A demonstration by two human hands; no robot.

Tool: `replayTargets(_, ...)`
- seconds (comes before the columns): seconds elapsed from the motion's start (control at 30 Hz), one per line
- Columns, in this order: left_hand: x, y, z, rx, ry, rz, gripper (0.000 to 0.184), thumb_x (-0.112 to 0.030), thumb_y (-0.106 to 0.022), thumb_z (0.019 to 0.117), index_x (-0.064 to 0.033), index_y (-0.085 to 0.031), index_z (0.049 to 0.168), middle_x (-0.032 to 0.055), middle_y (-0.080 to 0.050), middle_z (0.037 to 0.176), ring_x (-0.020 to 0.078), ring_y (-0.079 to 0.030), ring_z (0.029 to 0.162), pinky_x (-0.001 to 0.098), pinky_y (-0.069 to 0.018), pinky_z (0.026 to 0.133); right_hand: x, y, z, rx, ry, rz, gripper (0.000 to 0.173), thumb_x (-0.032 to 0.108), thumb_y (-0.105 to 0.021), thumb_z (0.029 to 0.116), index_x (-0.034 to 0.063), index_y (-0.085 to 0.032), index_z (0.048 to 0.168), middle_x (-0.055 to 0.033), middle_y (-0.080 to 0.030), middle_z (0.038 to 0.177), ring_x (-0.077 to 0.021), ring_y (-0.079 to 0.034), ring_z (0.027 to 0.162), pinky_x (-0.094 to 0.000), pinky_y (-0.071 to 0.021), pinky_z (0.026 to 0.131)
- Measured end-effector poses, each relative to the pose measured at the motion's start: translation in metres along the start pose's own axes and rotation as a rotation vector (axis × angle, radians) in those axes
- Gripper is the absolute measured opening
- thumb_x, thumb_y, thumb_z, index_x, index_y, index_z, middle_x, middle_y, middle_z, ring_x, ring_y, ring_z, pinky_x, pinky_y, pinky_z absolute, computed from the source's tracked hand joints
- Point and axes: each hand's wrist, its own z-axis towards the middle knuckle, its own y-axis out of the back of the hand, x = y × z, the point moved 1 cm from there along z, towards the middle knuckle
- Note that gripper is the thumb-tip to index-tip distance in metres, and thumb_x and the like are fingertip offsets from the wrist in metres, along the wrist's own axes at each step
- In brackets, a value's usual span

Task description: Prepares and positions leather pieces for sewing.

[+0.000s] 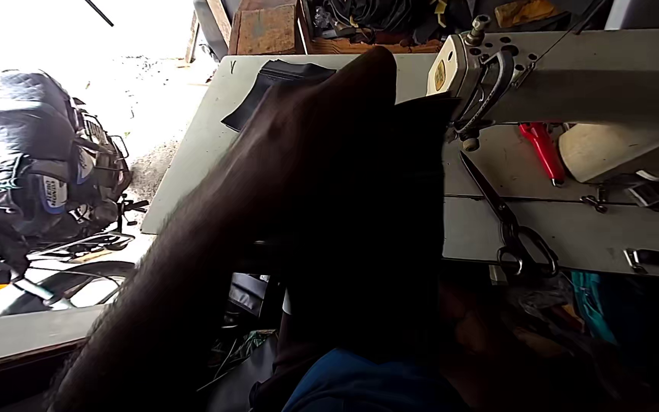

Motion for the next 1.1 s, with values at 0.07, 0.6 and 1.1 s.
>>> replayTargets(0.07,0.022,-0.038,0.016,0.226,0.062,-0.022,0.021,-0.027,-0.054,0.1043,-0.0096,-0.063,0.11,0.0066,-0.065,0.088,0.023,-0.066,0.082,0.0459,-0.0564,0.07,-0.009,-0.003,0.0,-0.005,-0.032,0.228,0.026,0.015,-0.059,0.1049,-0.0006,-0.057,0.126,-0.0073,-0.072,0.11,-0.0152,-0.072,0.102,-0.0347,-0.0614,0.092)
replayTargets(0.6,0.066,-0.225,0.022,0.451,0.167,-0.133,0.03,-0.03,-0.047,0.1092,-0.0066,-0.065,0.108,0.0111,-0.065,0.102,0.0293,-0.065,0.103,0.0451,-0.0561,0.087,-0.114,0.003,-0.004,-0.466,-0.33,0.138,0.019,0.019,-0.067,0.0998,0.0013,-0.069,0.107,-0.0102,-0.074,0.089,-0.0189,-0.072,0.079,-0.0327,-0.0617,0.073)
replayTargets(1.1,0.075,-0.224,0.032,0.378,0.119,-0.289,0.019,-0.017,-0.059,0.1021,-0.0049,-0.073,0.1,0.0091,-0.071,0.095,0.0217,-0.07,0.092,0.0435,-0.0577,0.087,-0.116,0.005,-0.009,-0.529,-0.295,0.074,0.03,0.028,-0.058,0.1059,0.0047,-0.07,0.09,-0.0077,-0.064,0.07,-0.0168,-0.063,0.062,-0.0295,-0.0545,0.058)
